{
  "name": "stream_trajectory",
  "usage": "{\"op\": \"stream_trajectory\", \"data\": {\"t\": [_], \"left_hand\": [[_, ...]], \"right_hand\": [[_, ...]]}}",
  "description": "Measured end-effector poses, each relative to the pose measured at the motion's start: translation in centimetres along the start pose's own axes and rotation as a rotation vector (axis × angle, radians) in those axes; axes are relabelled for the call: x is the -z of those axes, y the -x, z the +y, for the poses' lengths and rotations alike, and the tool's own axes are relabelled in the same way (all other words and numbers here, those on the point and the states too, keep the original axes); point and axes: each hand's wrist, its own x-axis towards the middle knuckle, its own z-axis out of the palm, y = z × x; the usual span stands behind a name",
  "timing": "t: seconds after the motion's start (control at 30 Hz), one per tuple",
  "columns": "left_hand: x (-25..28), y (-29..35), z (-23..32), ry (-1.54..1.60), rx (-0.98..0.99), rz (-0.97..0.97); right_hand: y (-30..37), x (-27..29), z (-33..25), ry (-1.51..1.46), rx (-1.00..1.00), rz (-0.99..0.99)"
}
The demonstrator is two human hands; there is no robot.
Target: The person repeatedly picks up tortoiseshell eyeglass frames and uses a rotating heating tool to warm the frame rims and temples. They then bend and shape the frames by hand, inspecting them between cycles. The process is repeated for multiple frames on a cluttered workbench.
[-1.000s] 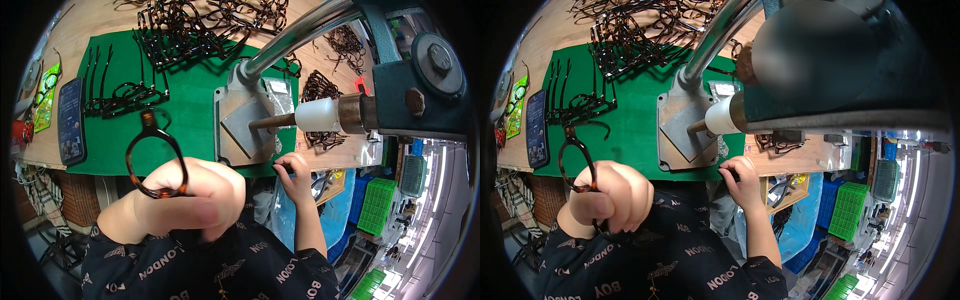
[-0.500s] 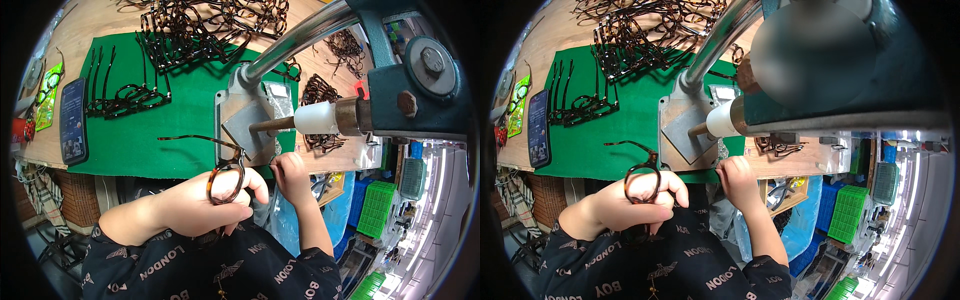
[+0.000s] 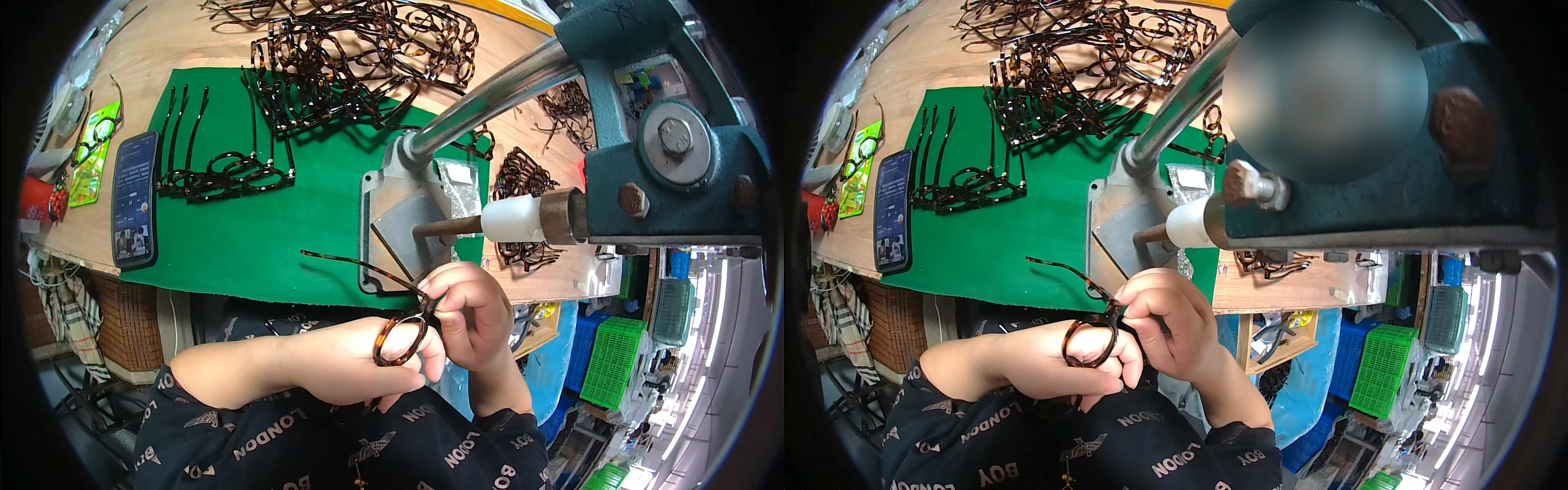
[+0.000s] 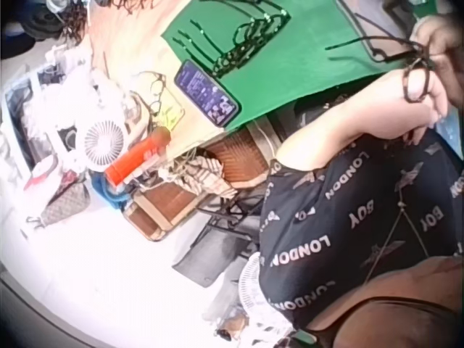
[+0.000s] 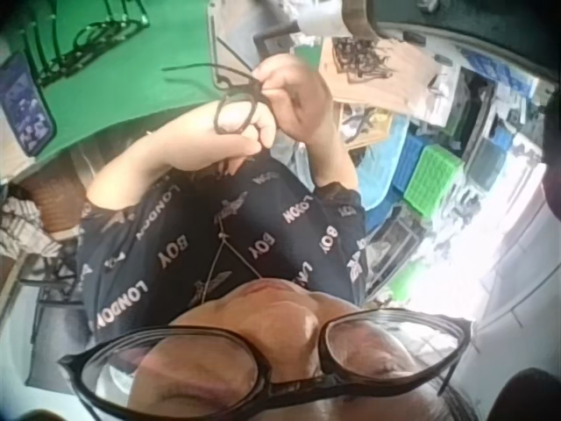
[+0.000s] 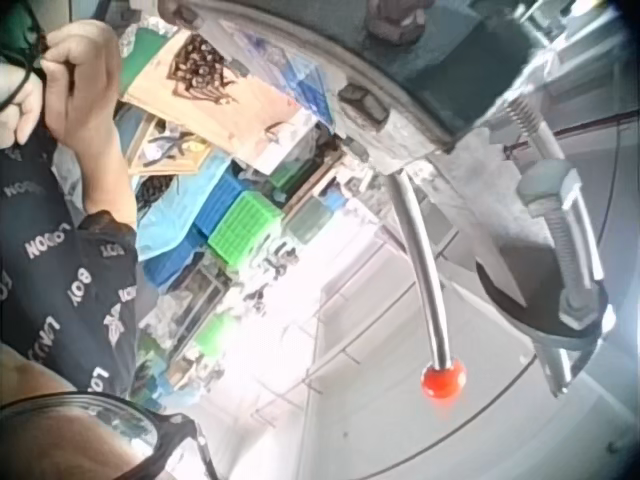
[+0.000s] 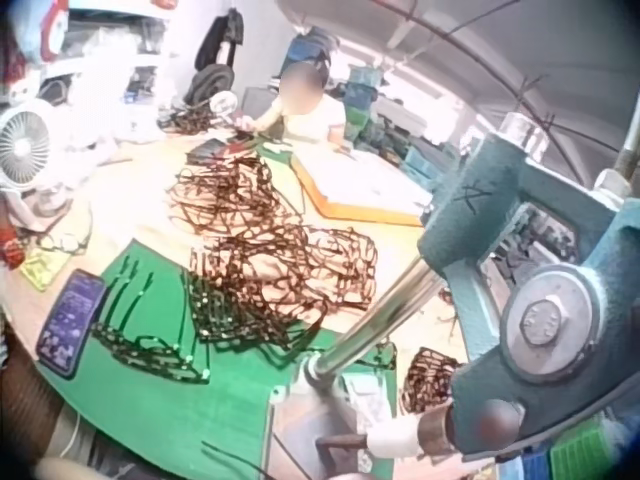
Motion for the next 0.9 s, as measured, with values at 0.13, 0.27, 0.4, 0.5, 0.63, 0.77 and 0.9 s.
{"op": "stream_trajectory", "data": {"t": [0.13, 0.27, 0.4, 0.5, 0.63, 0.77, 0.9], "left_hand": [[0.12, -0.11, -0.60, -0.013, -0.036, 0.002], [0.27, -0.22, -0.67, -0.023, -0.033, -0.012], [0.40, -0.25, -0.96, -0.024, -0.045, -0.041], [0.48, -0.32, -1.03, -0.005, -0.059, -0.051], [0.28, -0.08, -0.46, 0.022, -0.014, -0.020], [0.19, -0.04, -0.33, 0.033, 0.001, -0.024], [0.16, 0.00, -0.24, 0.024, 0.010, -0.025]], "right_hand": [[-0.64, 0.01, -0.22, 0.041, 0.031, -0.037], [-0.61, -0.01, -0.38, 0.067, 0.026, -0.032], [-0.84, -0.13, -0.67, 0.056, 0.008, -0.014], [-0.94, -0.04, -0.57, 0.037, 0.007, -0.003], [-0.96, 0.00, -0.43, -0.013, -0.016, -0.004], [-0.57, 0.14, -0.42, -0.314, -0.228, -0.016], [-1.11, 0.81, -0.05, -0.593, -0.381, -0.104]]}}
